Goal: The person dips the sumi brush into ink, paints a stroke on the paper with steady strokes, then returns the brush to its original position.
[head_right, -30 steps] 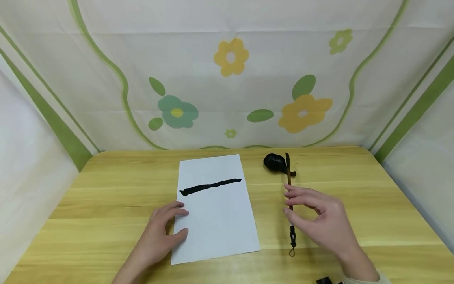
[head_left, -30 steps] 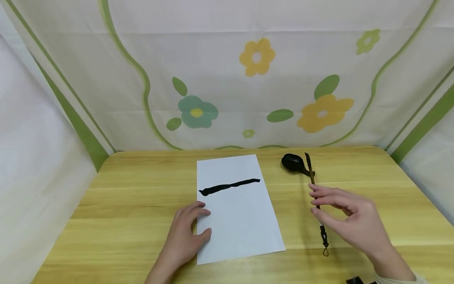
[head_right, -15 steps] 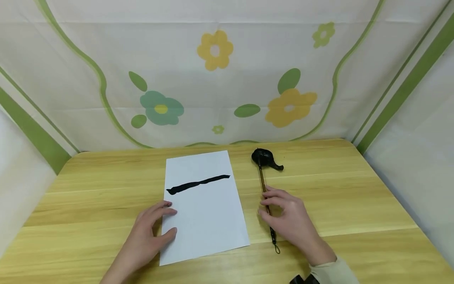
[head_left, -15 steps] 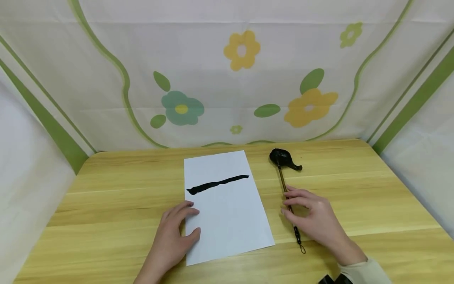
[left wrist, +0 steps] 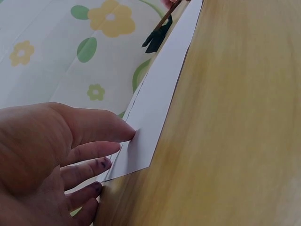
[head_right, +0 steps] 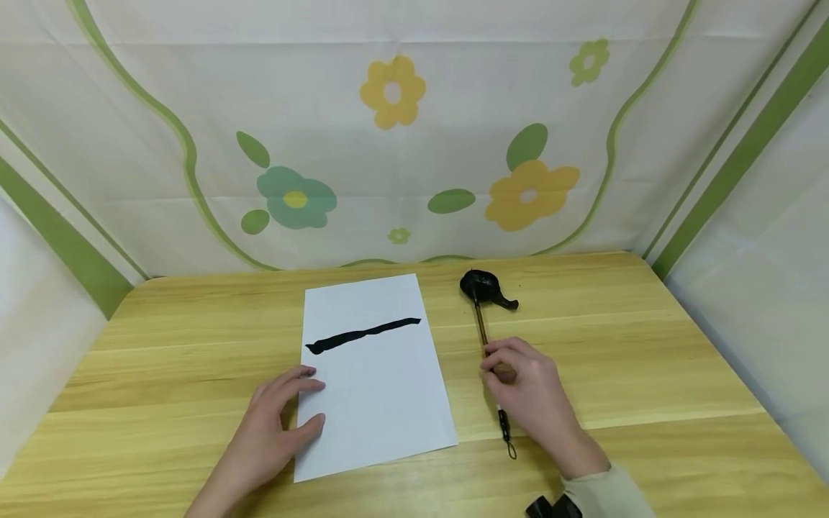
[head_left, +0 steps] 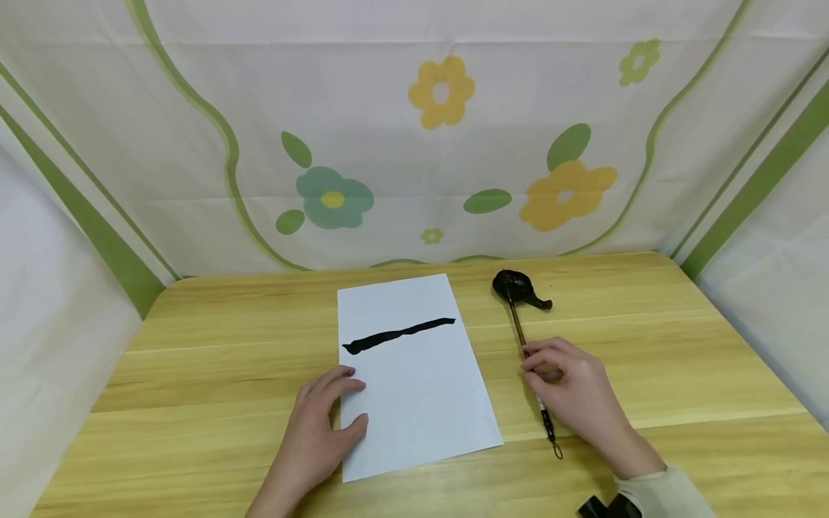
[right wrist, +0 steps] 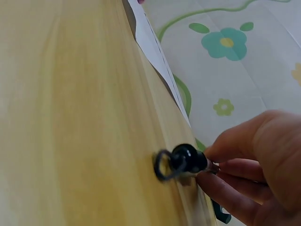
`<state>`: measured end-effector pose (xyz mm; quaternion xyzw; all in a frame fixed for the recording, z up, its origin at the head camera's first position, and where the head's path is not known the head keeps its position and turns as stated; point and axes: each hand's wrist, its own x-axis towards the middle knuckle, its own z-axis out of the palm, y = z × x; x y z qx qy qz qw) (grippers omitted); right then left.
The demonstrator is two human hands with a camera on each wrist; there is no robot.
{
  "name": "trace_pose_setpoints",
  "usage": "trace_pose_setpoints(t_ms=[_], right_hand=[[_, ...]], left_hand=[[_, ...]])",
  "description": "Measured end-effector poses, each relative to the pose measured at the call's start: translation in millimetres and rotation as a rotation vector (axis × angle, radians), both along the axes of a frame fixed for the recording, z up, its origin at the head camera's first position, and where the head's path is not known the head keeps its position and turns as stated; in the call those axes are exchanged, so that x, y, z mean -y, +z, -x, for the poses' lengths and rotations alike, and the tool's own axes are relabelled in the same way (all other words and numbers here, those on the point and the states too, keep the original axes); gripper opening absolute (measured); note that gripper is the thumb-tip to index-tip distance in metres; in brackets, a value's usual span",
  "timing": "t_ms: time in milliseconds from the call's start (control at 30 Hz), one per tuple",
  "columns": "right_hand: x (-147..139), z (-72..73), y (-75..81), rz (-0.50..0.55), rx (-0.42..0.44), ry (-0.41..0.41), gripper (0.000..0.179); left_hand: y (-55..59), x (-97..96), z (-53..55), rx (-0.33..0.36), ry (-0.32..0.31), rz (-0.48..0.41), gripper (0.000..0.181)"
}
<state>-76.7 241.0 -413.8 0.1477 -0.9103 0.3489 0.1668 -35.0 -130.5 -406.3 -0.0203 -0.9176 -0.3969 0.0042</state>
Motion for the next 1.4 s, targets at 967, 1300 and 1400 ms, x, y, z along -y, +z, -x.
trace_pose_setpoints(t_ms=[967,1300,1400], right_hand=[[-10.4,-15.7,7.1,0.056,-0.251,-0.254,0.026],[-12.2,-14.4,2.3,0.110,-0.082,-0.268,0.019],[-13.2,-14.9,0.5,0.136,-0.010,-0.277,0.015]], left_hand=[[0.5,1.8,-0.5,0.003,-0.017,0.020,0.035],[0.2,2.0,-0.9,0.010,-0.018,0.014,0.035],[0.0,1.9,-0.8,0.009,-0.021,0.010,0.035]])
